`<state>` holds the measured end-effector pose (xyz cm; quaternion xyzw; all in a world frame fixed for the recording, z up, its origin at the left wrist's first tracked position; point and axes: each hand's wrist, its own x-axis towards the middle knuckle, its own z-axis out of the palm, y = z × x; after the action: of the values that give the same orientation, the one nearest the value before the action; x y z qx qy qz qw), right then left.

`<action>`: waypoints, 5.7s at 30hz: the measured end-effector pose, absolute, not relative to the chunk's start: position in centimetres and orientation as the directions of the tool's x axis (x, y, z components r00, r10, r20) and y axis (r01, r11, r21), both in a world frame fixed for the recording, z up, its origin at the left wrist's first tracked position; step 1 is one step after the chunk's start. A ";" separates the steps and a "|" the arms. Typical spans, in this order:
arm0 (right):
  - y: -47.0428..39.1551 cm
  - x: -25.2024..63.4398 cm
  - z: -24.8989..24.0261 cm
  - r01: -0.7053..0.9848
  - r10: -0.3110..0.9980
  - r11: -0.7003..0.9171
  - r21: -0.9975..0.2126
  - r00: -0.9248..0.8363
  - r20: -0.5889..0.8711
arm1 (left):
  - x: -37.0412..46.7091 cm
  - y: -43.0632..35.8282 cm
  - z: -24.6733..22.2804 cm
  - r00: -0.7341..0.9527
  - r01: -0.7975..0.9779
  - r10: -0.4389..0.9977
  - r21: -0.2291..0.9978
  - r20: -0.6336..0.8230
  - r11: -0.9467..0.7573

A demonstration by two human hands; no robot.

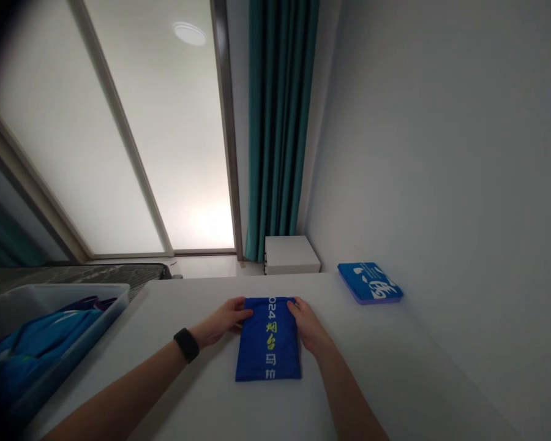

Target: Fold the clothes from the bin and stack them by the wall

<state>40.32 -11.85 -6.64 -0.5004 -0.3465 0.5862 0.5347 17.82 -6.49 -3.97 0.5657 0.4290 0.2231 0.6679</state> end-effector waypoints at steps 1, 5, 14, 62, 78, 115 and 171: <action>-12.1 41.2 -6.5 -0.272 0.975 -0.181 -0.945 0.075 -0.208 | 18.8 -6.6 -3.9 0.541 0.186 0.779 0.949 -0.317 0.257; -13.2 45.3 -6.2 -0.234 0.972 -0.160 -0.959 0.131 -0.194 | 23.2 -7.0 -3.9 0.597 0.169 0.744 0.954 -0.300 0.249; -17.4 54.2 -5.5 -0.134 0.933 -0.146 -0.980 0.312 -0.182 | 33.4 -8.4 -5.3 0.692 0.110 0.670 0.956 -0.270 0.272; -8.4 70.6 0.7 0.242 0.821 -0.362 -0.900 0.541 -0.185 | 52.1 1.2 -2.3 0.606 -0.034 0.754 0.939 -0.253 0.342; -6.9 71.0 -3.8 0.516 0.736 -0.404 -0.756 0.674 0.067 | 53.7 3.6 -5.7 0.514 0.023 0.792 0.929 -0.328 0.370; -12.9 65.9 -7.6 0.477 0.415 -0.336 -0.812 0.849 0.327 | 53.9 5.6 -6.6 0.507 0.011 0.857 0.995 -0.088 0.096; -9.0 67.6 -2.3 0.958 0.867 -0.060 -0.280 0.189 0.460 | 54.0 1.4 -3.6 0.752 0.396 0.523 0.361 0.400 -0.845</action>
<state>67.61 -9.05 -2.30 -0.7230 -0.6312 -0.0845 0.2678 54.04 1.39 -3.64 0.9273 0.2477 0.2500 0.1277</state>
